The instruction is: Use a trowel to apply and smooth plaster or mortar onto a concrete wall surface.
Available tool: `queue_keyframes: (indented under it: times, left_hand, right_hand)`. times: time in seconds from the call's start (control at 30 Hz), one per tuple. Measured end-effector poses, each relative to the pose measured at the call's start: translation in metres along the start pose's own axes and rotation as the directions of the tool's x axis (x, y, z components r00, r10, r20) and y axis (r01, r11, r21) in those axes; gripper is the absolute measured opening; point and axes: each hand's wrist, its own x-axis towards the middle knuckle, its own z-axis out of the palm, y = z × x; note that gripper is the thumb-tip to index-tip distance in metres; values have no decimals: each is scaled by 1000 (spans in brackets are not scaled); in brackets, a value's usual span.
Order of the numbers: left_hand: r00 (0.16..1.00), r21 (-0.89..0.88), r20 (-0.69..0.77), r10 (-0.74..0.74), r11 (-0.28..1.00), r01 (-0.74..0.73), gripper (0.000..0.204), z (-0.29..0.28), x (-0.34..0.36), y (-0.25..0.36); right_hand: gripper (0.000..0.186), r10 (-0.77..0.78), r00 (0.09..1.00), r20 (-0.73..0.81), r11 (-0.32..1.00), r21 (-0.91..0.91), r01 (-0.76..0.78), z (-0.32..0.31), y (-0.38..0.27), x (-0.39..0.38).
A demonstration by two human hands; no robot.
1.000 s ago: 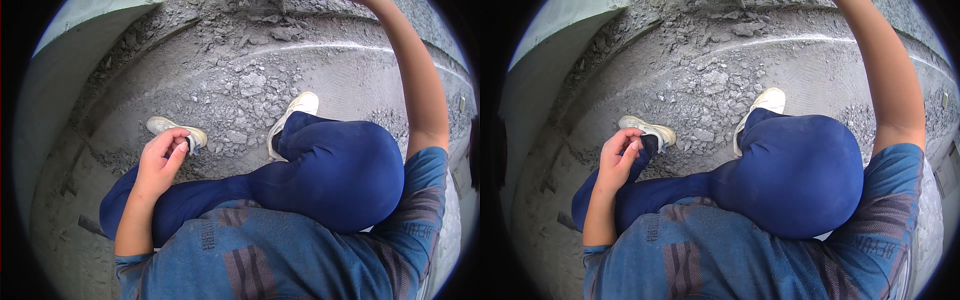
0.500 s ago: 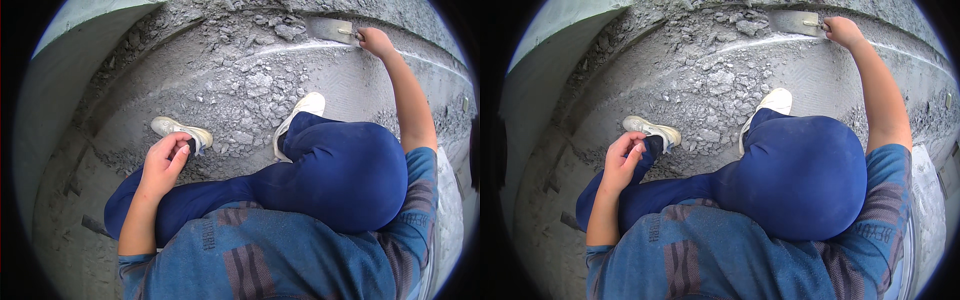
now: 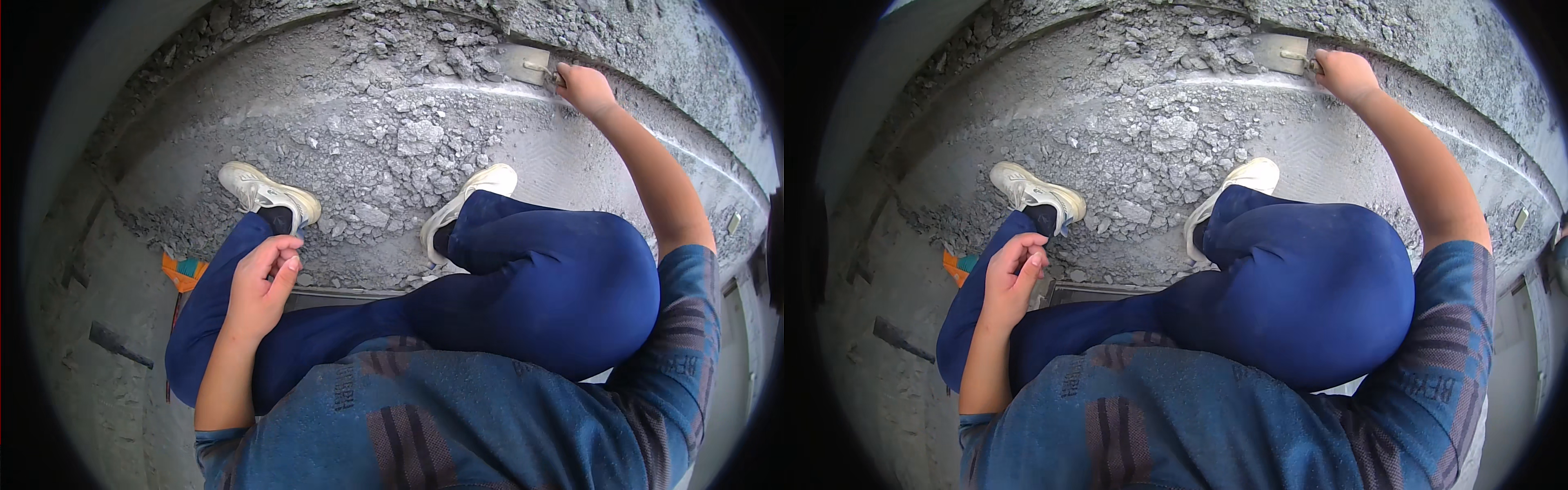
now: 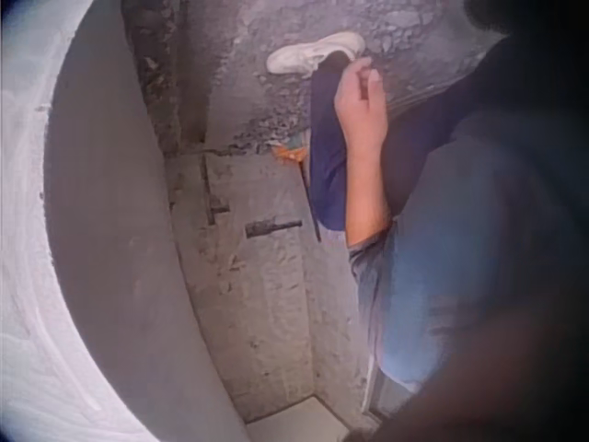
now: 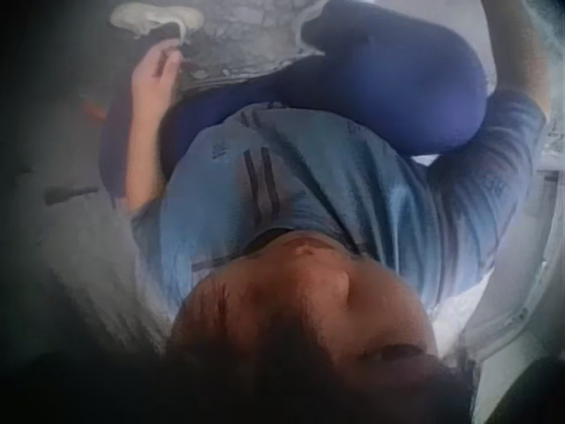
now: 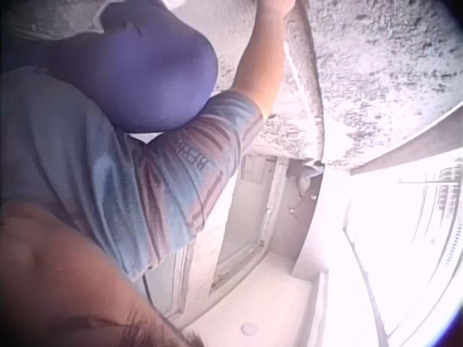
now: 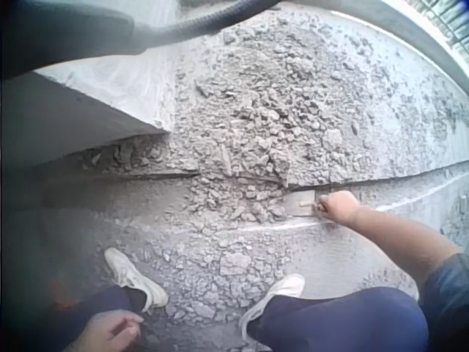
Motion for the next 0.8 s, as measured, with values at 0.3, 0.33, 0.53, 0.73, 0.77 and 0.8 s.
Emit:
queue_keyframes:
  times: [0.3, 0.33, 0.53, 0.73, 0.77, 0.8]
  left_hand:
    - [985, -131, -47, 166, 976, -171, 22, 12, -42, 17]
    - [985, -144, -51, 164, 975, -169, 22, 12, -48, 22]
    - [957, -189, -54, 285, 938, -290, 25, 13, -68, 29]
    - [918, -253, -142, 371, 883, -396, 23, 14, -77, 38]
    - [911, -242, -154, 382, 879, -410, 24, 14, -76, 36]
    - [908, -234, -163, 386, 879, -415, 26, 15, -78, 33]
  right_hand:
    - [24, 72, 990, 118, 996, 36, -77, -7, -49, 11]
    - [24, 67, 990, 122, 997, 25, -70, -6, -49, 17]
    - [24, -59, 998, 25, 998, -14, 59, -21, -77, 54]
    - [25, -30, 997, 76, 997, 80, 24, -21, -78, 49]
    - [25, -34, 997, 75, 997, 72, 29, -22, -76, 53]
    - [26, -21, 996, 85, 998, 66, 15, -21, -76, 54]
